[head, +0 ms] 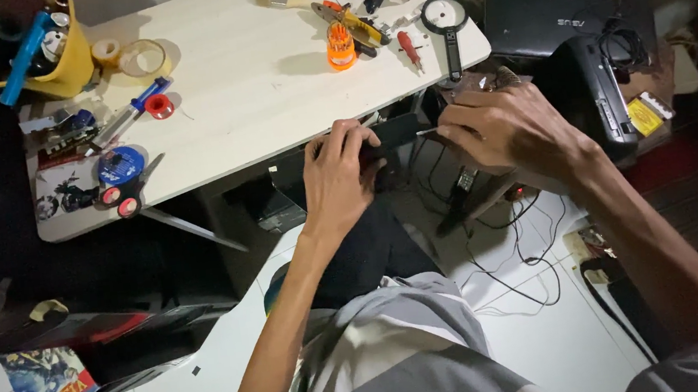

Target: Closing the cover of an electronic device on a repair bench

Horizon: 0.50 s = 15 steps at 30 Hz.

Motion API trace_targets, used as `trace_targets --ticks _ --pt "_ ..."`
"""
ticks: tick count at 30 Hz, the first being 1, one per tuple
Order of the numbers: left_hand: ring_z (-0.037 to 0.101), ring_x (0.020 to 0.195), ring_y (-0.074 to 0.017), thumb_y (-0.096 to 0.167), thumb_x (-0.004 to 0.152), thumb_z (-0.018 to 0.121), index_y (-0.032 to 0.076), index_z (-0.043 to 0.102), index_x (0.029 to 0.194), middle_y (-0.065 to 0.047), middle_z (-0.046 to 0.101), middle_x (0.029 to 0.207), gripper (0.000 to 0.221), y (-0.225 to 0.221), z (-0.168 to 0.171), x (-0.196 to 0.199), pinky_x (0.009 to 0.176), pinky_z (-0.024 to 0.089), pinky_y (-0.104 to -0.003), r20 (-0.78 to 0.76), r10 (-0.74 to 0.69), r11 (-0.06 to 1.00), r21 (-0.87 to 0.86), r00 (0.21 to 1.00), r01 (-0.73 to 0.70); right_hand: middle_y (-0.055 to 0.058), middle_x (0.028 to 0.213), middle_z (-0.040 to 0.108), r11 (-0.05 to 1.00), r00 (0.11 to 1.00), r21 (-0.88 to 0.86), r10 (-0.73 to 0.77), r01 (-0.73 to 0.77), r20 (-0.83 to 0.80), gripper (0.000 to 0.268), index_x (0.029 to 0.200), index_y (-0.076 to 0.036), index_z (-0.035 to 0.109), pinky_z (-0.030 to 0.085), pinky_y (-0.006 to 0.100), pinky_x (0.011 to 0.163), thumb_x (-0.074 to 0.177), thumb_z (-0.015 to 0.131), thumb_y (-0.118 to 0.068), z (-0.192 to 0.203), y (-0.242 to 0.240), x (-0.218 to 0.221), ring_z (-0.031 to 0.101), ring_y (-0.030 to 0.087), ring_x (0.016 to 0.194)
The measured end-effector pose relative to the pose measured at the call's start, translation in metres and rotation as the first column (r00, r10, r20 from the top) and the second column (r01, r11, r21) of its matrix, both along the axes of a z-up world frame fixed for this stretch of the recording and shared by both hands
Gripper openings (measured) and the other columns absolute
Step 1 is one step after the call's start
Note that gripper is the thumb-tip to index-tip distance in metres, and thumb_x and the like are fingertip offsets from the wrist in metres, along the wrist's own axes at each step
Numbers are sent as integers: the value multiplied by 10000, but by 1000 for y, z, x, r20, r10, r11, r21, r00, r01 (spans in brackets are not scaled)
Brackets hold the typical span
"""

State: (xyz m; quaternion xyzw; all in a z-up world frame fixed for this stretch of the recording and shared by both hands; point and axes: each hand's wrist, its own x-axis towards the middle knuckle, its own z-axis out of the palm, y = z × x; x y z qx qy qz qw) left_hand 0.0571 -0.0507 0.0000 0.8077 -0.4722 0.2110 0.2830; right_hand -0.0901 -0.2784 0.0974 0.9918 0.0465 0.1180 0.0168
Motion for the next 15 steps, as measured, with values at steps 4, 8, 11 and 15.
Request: trace_targets --ticks 4,8,11,15 --pt "603 1071 -268 221 951 751 125 587 1143 -70 595 1130 270 8 24 -11 1093 378 -475 -105 -92 996 -30 990 89 -36 821 577 983 997 -179 51 -39 59 189 859 -242 563 561 378 652 1013 558 -351 -2 0 17 688 234 740" --pt "600 1130 -226 358 871 809 140 575 1211 -20 615 1148 467 4 13 -17 1155 329 -491 -69 -64 995 73 996 69 -79 771 524 952 987 -270 159 -147 21 158 795 -242 550 531 321 605 948 579 -260 -2 5 25 635 186 652" --pt "599 1154 -236 240 772 864 130 571 1233 -35 616 1164 557 2 9 -23 1170 306 -516 -66 -89 989 109 994 96 -78 756 503 936 979 -297 203 -190 13 194 757 -241 523 498 322 571 942 569 -272 -3 5 24 626 201 643" --pt "565 1217 -221 174 929 758 105 552 1270 -66 591 1223 404 3 3 -28 1189 282 -443 -288 -184 981 7 940 194 -42 714 564 981 981 -52 181 -185 -72 211 841 -238 684 513 308 551 981 582 -358 8 6 14 609 167 593"
